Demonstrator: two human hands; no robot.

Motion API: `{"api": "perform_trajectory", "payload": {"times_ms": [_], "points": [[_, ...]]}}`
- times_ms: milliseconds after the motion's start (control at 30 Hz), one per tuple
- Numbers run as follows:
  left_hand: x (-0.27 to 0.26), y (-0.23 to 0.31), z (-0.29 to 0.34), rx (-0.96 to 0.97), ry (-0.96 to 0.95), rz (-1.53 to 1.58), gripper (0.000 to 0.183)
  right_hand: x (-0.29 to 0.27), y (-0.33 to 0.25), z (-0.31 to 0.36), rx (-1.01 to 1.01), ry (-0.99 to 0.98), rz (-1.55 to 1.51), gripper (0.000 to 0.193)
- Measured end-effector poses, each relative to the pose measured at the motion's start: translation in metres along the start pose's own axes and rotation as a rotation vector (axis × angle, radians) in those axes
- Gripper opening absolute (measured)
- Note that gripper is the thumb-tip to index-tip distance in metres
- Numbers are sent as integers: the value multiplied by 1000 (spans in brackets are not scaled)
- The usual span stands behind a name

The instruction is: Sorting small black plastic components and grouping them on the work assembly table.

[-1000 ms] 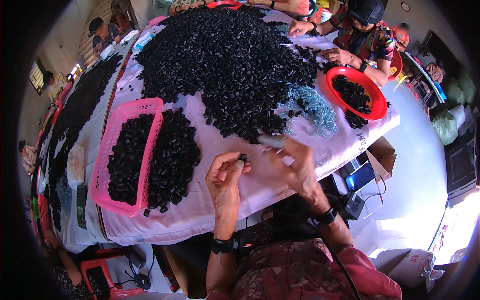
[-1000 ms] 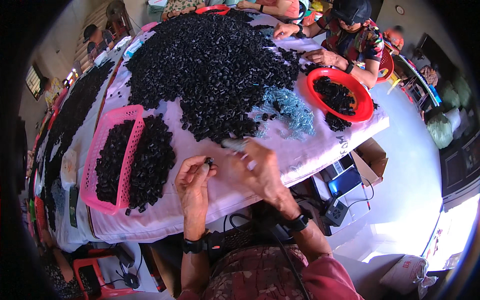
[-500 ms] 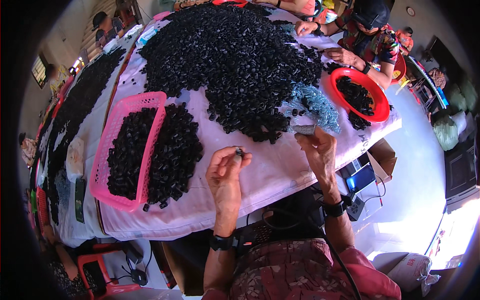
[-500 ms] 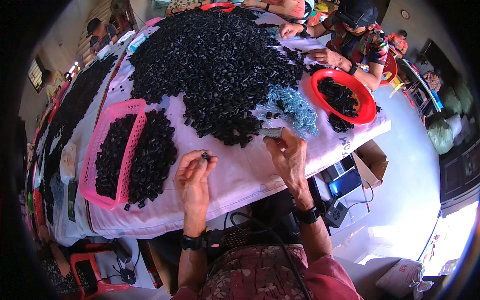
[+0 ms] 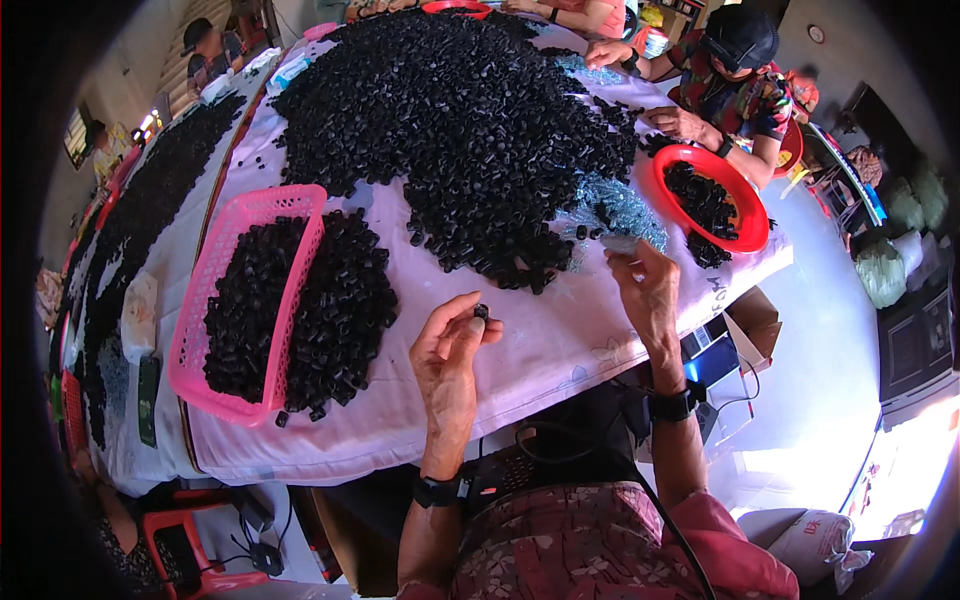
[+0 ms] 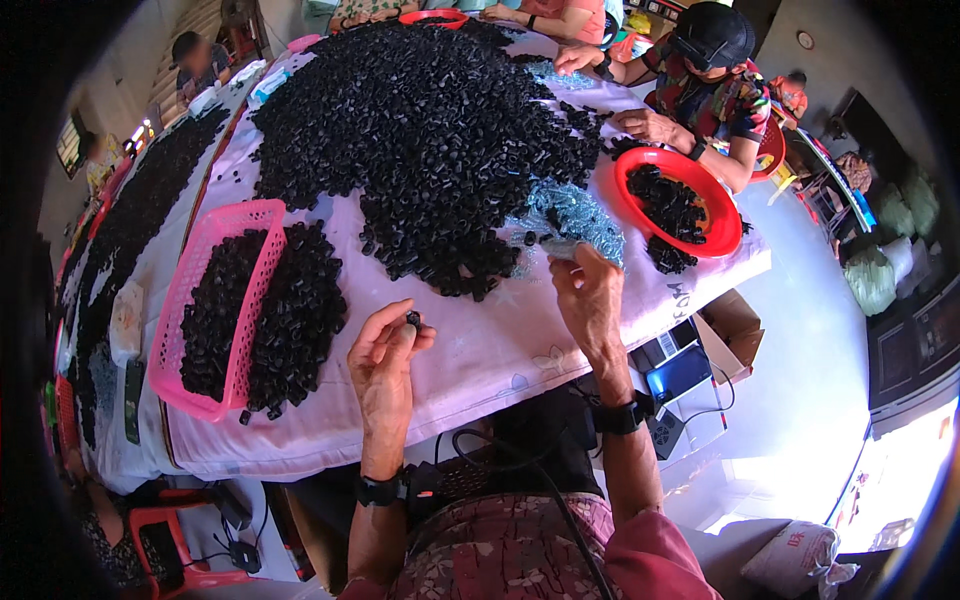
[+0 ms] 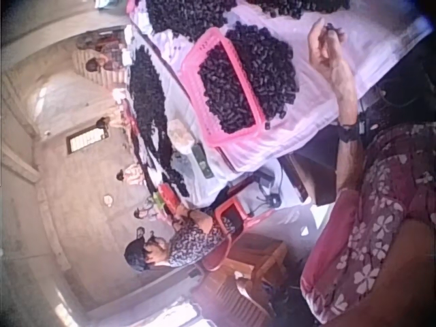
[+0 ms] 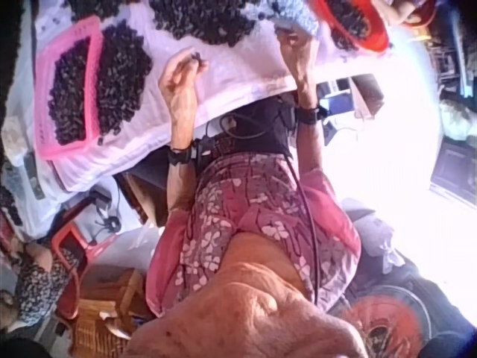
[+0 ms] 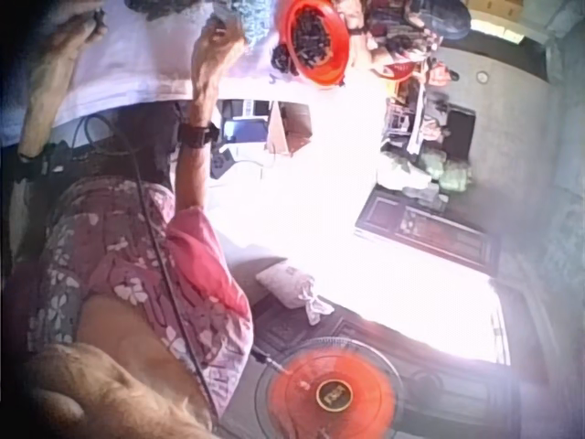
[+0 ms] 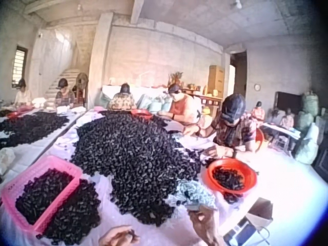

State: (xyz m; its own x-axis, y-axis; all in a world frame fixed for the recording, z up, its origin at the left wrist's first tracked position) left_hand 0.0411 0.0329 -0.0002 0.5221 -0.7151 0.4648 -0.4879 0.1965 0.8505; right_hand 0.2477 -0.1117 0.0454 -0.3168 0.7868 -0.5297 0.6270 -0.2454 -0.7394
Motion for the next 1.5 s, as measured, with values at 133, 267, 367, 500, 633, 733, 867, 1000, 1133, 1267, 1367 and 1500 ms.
{"api": "perform_trajectory", "payload": {"times_ms": [133, 267, 367, 500, 633, 733, 867, 1000, 1133, 1267, 1367, 1500], "points": [[1, 0, 0, -6, 32, 19, 26, 11, 7, 1, -64, -101, 72, 8], [1, 1, -1, -14, 19, -14, 24, 18, 2, 8, -80, -212, 218, 6], [1, -1, -2, -3, 6, -11, 23, 18, 2, 10, -83, -240, 184, 8], [-3, 3, 0, -1, 18, -2, 23, 20, -4, 14, -153, -215, 230, 12], [-1, -4, -1, -33, 3, 21, 20, 17, -3, 18, -201, -182, 303, 15], [-1, -2, -1, -48, -12, 63, 19, 21, -11, 23, -117, -150, 46, 15], [-3, -3, 0, -83, -62, 94, 21, 33, -47, 32, 106, -357, -580, 10], [-4, -3, -1, -51, -26, 160, 21, 44, -61, 26, -42, -357, -485, 18], [-6, -4, 0, -22, 3, 221, 20, 36, -40, 28, -104, -219, -56, 5], [-8, -2, 0, 11, 5, 240, 19, 33, -23, 28, -85, -202, -51, 12], [-15, 1, 1, 118, 164, 276, 16, 38, -20, 23, -89, -254, 46, 16], [-11, 3, 0, 74, 125, 248, 15, 31, -26, 18, -97, -114, -5, 16]]}}
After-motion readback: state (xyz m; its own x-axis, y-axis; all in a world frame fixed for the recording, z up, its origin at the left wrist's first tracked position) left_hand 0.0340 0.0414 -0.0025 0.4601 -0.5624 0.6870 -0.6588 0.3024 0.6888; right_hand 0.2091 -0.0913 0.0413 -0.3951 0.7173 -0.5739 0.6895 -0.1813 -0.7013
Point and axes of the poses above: each hand's wrist, its own z-axis away from the middle knuckle, its own x-axis out of the palm, y = z × x, the point moved 4 cm from there along -z, towards the middle knuckle, and after that the axes turned 10 degrees about -y, right-handed, at the moved point
